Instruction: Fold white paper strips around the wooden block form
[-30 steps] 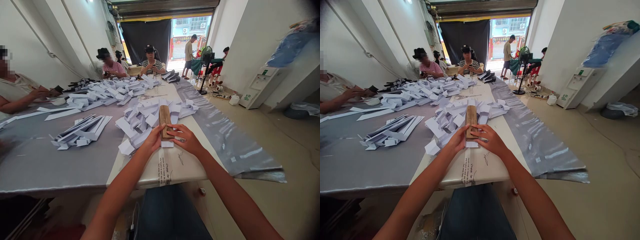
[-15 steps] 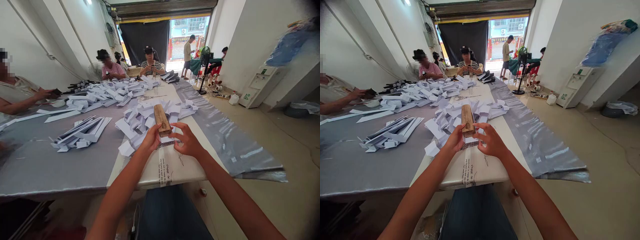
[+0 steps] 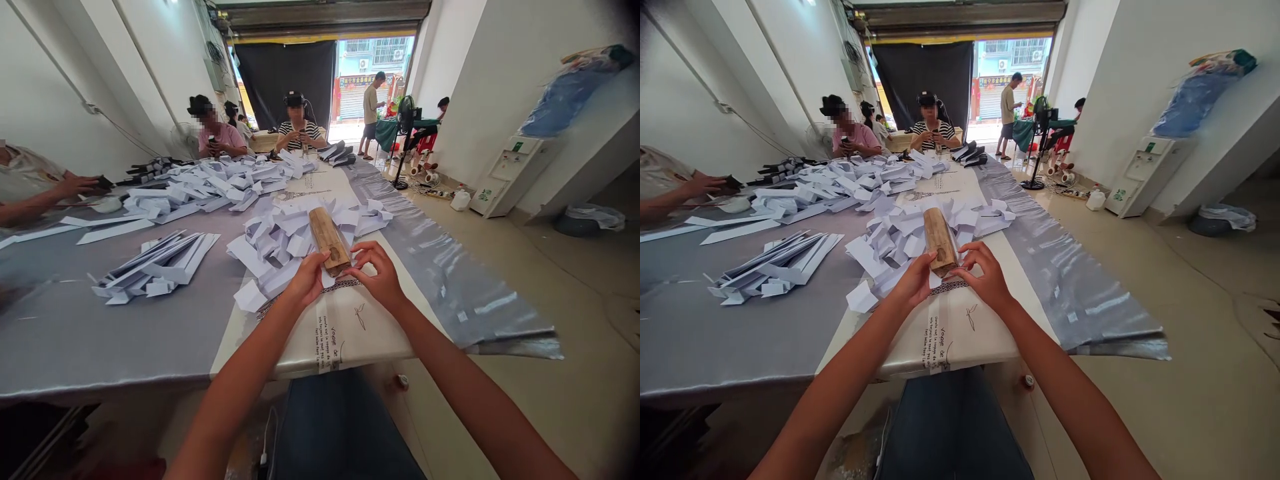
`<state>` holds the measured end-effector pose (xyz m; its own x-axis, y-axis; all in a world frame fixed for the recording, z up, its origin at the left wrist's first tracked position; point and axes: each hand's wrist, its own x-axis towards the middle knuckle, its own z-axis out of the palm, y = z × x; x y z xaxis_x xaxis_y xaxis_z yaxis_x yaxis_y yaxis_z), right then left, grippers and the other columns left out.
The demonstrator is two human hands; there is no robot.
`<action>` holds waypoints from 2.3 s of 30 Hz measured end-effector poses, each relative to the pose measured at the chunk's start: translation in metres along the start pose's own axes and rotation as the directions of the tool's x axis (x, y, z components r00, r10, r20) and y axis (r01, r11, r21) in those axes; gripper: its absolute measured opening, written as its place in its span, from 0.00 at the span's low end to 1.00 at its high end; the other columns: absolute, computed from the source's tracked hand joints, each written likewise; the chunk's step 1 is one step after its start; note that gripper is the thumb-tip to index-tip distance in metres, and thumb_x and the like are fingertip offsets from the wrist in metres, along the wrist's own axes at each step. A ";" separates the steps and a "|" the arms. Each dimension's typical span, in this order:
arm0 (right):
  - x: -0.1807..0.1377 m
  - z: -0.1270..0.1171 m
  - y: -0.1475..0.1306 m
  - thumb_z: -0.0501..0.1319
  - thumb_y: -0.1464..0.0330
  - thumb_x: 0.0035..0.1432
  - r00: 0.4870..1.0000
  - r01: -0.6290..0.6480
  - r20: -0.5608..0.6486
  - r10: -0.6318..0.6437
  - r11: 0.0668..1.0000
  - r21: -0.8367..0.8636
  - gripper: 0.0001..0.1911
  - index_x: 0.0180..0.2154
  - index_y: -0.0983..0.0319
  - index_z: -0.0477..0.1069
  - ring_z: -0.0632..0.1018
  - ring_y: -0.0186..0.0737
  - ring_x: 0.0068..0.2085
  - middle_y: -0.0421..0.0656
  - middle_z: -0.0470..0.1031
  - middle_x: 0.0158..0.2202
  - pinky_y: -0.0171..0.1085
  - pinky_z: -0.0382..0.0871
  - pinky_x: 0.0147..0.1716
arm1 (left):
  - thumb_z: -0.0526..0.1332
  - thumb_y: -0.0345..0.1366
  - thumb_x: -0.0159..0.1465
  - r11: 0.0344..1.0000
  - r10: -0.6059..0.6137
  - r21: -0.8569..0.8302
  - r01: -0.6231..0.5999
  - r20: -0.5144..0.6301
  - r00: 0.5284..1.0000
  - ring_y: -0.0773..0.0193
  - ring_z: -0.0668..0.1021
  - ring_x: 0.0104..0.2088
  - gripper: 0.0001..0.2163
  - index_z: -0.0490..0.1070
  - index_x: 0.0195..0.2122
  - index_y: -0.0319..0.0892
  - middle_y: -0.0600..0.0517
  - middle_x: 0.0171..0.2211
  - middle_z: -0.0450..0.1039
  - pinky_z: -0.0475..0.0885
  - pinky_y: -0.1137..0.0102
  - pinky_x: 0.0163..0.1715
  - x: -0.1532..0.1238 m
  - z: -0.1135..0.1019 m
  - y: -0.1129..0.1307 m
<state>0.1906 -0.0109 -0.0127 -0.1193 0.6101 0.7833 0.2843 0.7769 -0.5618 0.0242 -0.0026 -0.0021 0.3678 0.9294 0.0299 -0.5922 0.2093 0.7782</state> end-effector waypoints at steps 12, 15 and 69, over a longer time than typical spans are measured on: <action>0.003 0.001 -0.001 0.67 0.64 0.50 0.967 -0.135 -0.196 0.162 0.980 0.144 0.07 0.35 0.56 0.76 0.73 0.42 0.44 0.43 0.70 0.39 0.43 0.67 0.45 | 0.61 0.36 0.57 0.989 0.006 -0.143 0.028 0.228 0.974 0.53 0.73 0.53 0.15 0.71 0.44 0.35 0.44 0.46 0.75 0.64 0.56 0.56 -0.007 0.010 -0.004; 0.004 -0.001 0.004 0.68 0.63 0.48 0.949 -0.181 -0.187 0.254 0.924 0.336 0.06 0.27 0.58 0.75 0.73 0.42 0.44 0.43 0.70 0.39 0.44 0.67 0.46 | 0.62 0.37 0.56 0.988 -0.026 -0.144 0.064 0.257 0.966 0.52 0.71 0.55 0.16 0.71 0.44 0.36 0.43 0.48 0.74 0.62 0.55 0.57 -0.007 0.008 -0.009; 0.031 -0.010 0.021 0.63 0.64 0.55 0.988 -0.001 0.156 -0.006 0.999 0.046 0.12 0.41 0.57 0.65 0.71 0.35 0.31 0.38 0.68 0.32 0.35 0.68 0.34 | 0.68 0.46 0.50 0.535 0.632 0.620 -0.574 0.158 0.759 0.55 0.57 0.64 0.30 0.66 0.55 0.48 0.49 0.62 0.59 0.51 0.62 0.62 -0.007 0.000 0.000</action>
<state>0.2021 0.0227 0.0027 -0.2684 0.6221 0.7355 0.2406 0.7826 -0.5741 0.0222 -0.0090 -0.0023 0.0180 0.7898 0.6131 -0.0830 -0.6099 0.7881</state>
